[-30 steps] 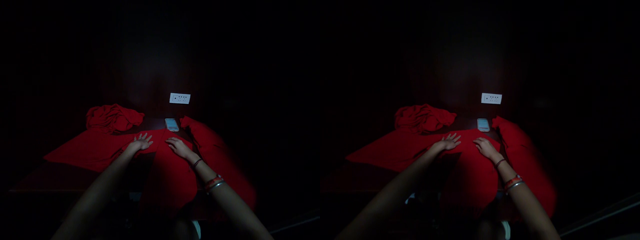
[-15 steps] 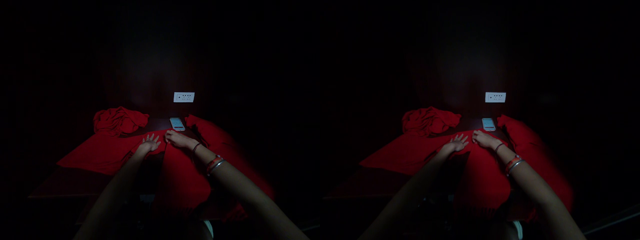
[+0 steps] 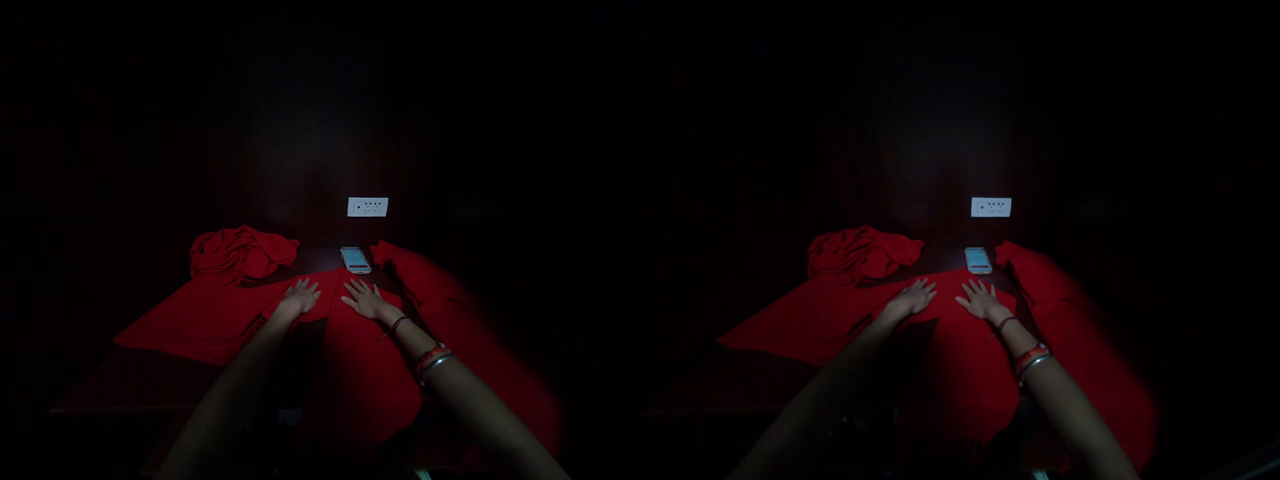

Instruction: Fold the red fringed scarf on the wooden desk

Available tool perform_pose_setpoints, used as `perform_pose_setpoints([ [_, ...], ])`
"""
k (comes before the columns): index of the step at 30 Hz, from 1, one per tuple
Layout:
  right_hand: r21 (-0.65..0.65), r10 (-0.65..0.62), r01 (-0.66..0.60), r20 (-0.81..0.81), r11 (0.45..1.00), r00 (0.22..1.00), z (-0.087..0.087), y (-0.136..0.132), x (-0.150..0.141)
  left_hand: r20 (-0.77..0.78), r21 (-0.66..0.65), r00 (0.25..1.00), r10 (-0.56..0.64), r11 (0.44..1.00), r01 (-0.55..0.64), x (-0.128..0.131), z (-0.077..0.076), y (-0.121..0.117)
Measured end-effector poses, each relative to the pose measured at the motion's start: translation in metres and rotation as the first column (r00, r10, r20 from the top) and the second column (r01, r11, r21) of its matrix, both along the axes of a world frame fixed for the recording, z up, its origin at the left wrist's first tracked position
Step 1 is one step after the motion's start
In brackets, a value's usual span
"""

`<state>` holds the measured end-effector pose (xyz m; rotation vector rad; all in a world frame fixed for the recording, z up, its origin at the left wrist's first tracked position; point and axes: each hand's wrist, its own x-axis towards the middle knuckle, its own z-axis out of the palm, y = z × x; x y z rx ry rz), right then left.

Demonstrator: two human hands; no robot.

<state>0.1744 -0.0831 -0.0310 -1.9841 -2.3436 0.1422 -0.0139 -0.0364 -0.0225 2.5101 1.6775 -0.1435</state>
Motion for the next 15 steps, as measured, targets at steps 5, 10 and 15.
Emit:
perform_pose_setpoints([
  [5,0.0,-0.032,0.032,-0.01,1.0,0.999,-0.006,0.0,0.001,0.094,0.11,0.988,-0.125,0.987,0.115,0.006,-0.006,-0.004],
  [10,0.088,-0.033,0.04,-0.072,0.995,0.997,-0.003,0.0,0.004,0.054,-0.009,0.976,-0.21,0.978,0.211,0.009,-0.006,-0.009],
  [15,0.129,-0.064,0.078,-0.114,0.988,0.991,0.002,-0.002,0.014,0.058,-0.018,0.975,-0.215,0.976,0.216,0.009,-0.007,-0.008],
])
